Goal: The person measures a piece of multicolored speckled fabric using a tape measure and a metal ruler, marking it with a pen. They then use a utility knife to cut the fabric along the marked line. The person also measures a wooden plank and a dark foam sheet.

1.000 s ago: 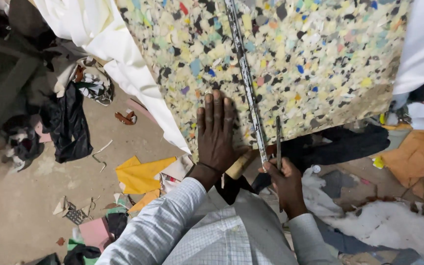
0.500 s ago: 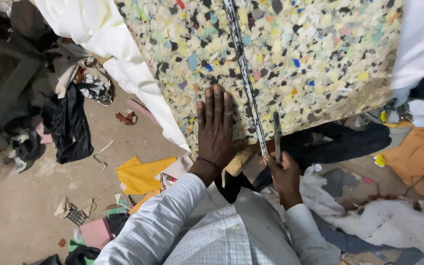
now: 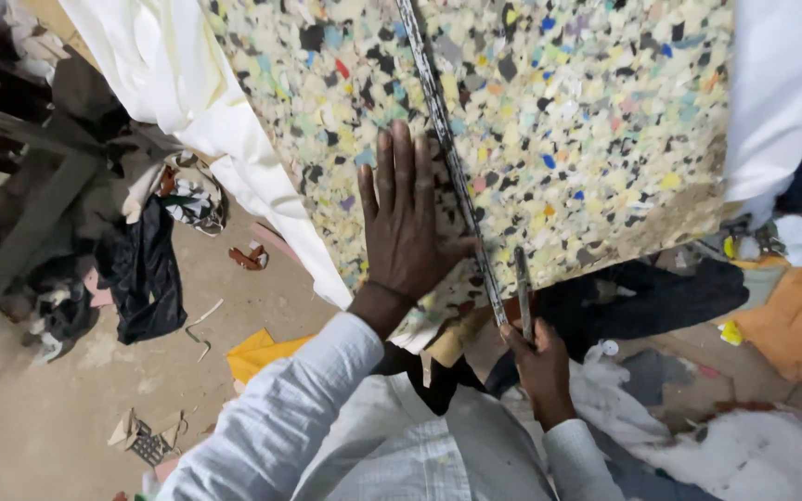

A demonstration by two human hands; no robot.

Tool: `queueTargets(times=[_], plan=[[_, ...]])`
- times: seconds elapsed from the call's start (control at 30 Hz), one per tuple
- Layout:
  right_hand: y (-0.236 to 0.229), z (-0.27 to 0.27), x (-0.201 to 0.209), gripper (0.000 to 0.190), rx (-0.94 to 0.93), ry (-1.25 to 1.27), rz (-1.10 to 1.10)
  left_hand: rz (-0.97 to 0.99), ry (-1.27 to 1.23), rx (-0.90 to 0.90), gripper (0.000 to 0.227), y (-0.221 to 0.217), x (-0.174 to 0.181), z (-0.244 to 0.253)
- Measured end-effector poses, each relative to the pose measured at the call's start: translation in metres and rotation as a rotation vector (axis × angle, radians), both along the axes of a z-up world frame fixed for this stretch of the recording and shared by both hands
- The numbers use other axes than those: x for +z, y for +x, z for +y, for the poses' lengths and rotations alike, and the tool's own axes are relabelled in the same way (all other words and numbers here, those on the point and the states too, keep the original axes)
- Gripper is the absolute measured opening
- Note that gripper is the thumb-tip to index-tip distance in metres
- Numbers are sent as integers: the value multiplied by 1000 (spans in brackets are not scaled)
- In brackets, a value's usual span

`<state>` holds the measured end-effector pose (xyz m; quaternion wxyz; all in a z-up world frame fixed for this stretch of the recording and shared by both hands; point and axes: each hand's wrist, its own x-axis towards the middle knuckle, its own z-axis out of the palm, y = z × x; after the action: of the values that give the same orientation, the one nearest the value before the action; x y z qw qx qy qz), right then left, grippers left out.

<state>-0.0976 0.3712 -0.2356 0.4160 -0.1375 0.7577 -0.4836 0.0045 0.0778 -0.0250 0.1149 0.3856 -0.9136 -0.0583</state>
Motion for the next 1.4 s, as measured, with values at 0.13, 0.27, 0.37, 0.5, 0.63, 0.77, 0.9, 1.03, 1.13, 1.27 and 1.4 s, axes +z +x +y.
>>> queueTargets(times=[0.13, 0.27, 0.37, 0.5, 0.63, 0.77, 0.9, 1.03, 1.13, 1.27, 1.4], plan=[[-4, -14, 25, 26, -19, 117, -32, -529, -338, 80, 190, -29, 40, -73], [0, -16, 21, 31, 19, 182, 56, -254, -141, -56, 188, -35, 36, -92], [0, -14, 23, 26, -78, 110, -81, -233, -176, -74, 190, -34, 27, -97], [-1, -19, 94, 40, 48, 330, 236, -51, -161, -117, 187, -30, 13, -100], [-12, -65, 190, 48, -66, 379, 360, 47, -122, -114, 186, -34, 13, -104], [-46, -159, 266, 56, 56, 232, 387, 119, -126, -135, 186, -34, 13, -107], [-79, -259, 313, 65, 425, -20, 888, 18, -182, -118, 192, -33, 23, -103], [-96, -352, 347, 73, 593, -202, 1159, -120, -411, -59, 222, -35, 16, -106], [-100, -404, 362, 66, 584, -217, 1197, -81, -425, -44, 221, -38, 12, -108], [-106, -456, 369, 63, 573, -223, 1310, -67, -451, -21, 231, -37, 10, -107], [-112, -496, 377, 67, 551, -179, 1334, -65, -474, -21, 231, -38, 10, -106]])
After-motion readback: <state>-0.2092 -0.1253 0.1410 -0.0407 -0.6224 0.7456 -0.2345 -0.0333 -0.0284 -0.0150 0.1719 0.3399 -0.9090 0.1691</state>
